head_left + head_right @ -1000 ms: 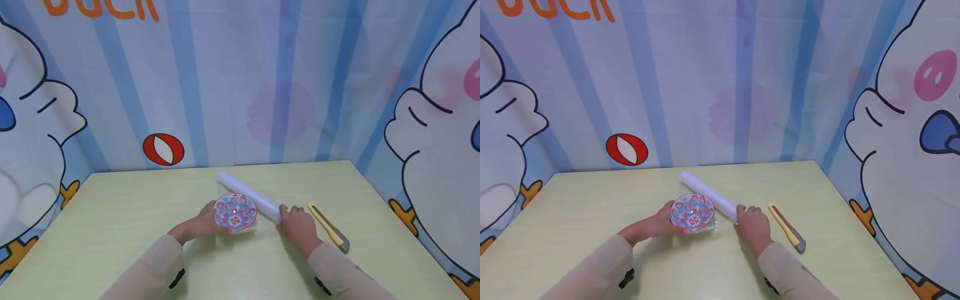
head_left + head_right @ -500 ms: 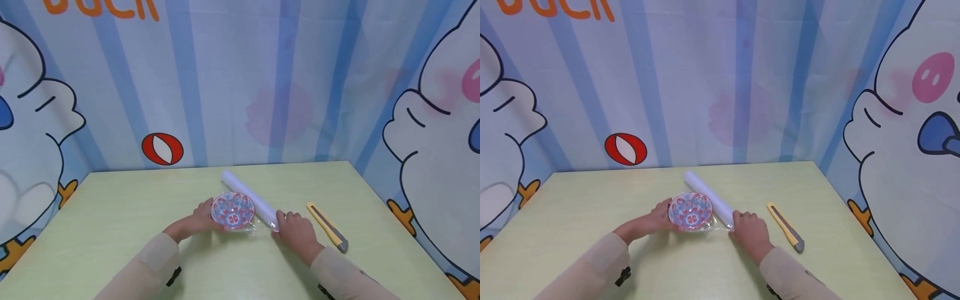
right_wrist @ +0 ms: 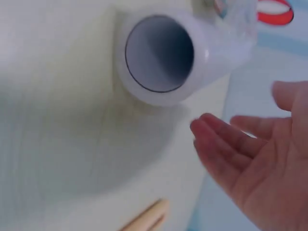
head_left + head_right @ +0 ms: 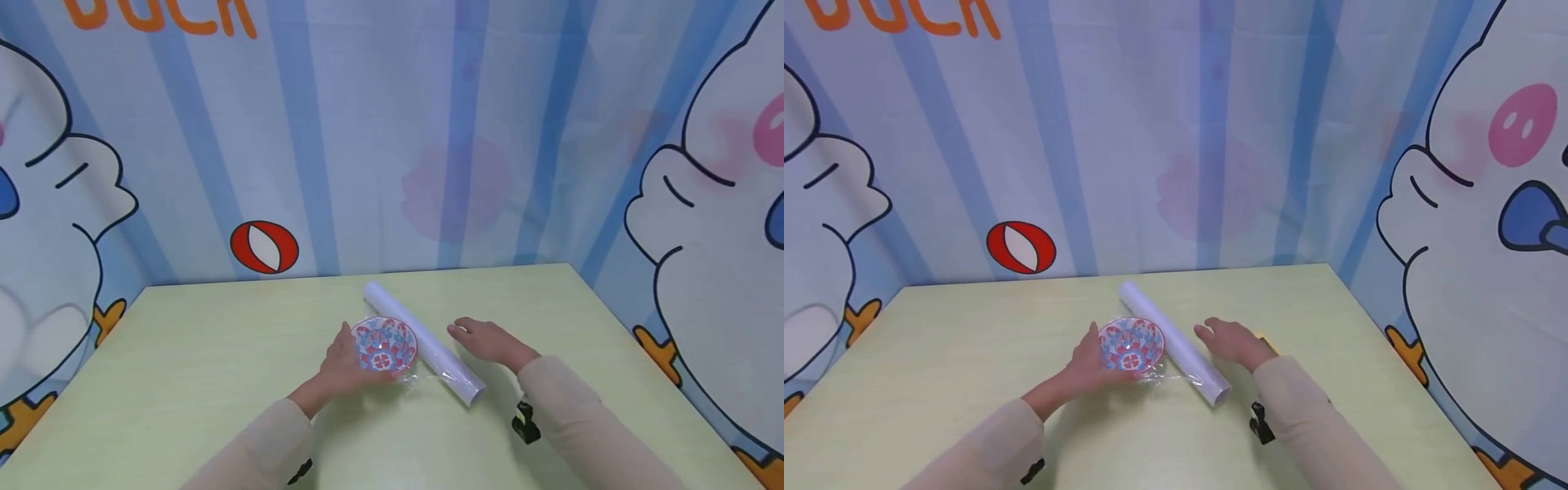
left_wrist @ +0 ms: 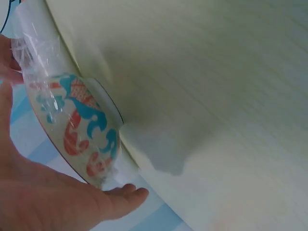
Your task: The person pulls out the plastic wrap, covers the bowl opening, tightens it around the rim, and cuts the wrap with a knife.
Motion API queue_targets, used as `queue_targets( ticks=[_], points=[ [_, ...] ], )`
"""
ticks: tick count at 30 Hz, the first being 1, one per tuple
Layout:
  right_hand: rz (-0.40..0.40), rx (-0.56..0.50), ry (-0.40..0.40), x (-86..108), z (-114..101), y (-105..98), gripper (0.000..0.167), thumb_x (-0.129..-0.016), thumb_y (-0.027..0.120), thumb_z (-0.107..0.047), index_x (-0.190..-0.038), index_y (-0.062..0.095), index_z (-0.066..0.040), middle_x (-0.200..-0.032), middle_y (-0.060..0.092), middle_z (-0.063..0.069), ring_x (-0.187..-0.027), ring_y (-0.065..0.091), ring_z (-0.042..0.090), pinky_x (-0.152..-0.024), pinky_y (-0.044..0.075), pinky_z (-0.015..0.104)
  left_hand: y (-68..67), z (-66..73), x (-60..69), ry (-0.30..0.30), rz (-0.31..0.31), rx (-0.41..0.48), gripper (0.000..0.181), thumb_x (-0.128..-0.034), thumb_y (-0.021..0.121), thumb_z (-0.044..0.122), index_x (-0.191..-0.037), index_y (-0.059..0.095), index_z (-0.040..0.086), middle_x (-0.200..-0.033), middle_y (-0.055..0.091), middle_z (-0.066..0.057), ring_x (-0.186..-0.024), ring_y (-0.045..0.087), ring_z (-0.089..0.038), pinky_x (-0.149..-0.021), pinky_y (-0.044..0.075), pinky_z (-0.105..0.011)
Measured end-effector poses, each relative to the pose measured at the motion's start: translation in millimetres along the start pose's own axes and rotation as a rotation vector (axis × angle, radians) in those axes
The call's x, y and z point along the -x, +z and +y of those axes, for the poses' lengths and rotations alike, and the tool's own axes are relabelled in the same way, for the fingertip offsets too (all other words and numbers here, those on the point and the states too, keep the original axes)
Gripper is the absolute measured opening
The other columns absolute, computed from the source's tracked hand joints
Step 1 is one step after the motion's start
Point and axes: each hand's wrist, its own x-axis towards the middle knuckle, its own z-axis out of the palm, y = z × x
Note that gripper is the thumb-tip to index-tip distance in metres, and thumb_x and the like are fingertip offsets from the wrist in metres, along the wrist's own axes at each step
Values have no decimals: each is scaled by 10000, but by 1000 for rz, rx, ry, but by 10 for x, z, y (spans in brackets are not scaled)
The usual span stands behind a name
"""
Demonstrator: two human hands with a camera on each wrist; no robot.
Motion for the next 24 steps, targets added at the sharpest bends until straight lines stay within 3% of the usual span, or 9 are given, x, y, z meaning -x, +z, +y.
queue_targets(
  ticks=[5,8,13,19,24],
  points=[
    [-163,-333,100,-257,29,128,396,-967,424,-228,-1227,516,57,-965,603,110,-787,573,142,-743,505,292,74,45,14,3,22,-54,1351,-559,809,540,-1462,-59,34,-1515,98,-176,-1359,184,-369,-1072,266,-560],
    [-187,-390,141,-314,-19,195,362,-953,441,-225,-1157,570,45,-925,596,64,-762,551,102,-676,493,242,88,21,8,-5,3,-72,1366,-554,806,557,-1461,-75,41,-1514,86,-181,-1353,195,-376,-1059,289,-563],
    [-148,-231,141,-334,-141,237,314,-929,485,-239,-1061,587,28,-865,573,55,-749,538,127,-631,462,223,74,-57,-9,-18,-19,-57,1384,-533,782,618,-1469,-89,87,-1527,73,-145,-1356,206,-368,-1045,310,-564],
    [-89,-27,156,-297,-361,221,205,-864,532,-211,-906,556,-12,-795,536,65,-658,488,138,-551,467,250,37,-84,-18,11,-36,23,1382,-552,797,581,-1463,-111,75,-1526,22,-142,-1351,227,-345,-1059,319,-522],
    [-58,34,187,-237,-462,176,190,-847,549,-214,-896,540,-31,-802,539,64,-685,508,161,-556,476,268,-21,-96,-20,11,-51,65,1317,-580,808,527,-1468,-49,68,-1494,101,-144,-1299,303,-330,-1030,364,-512]
  ],
)
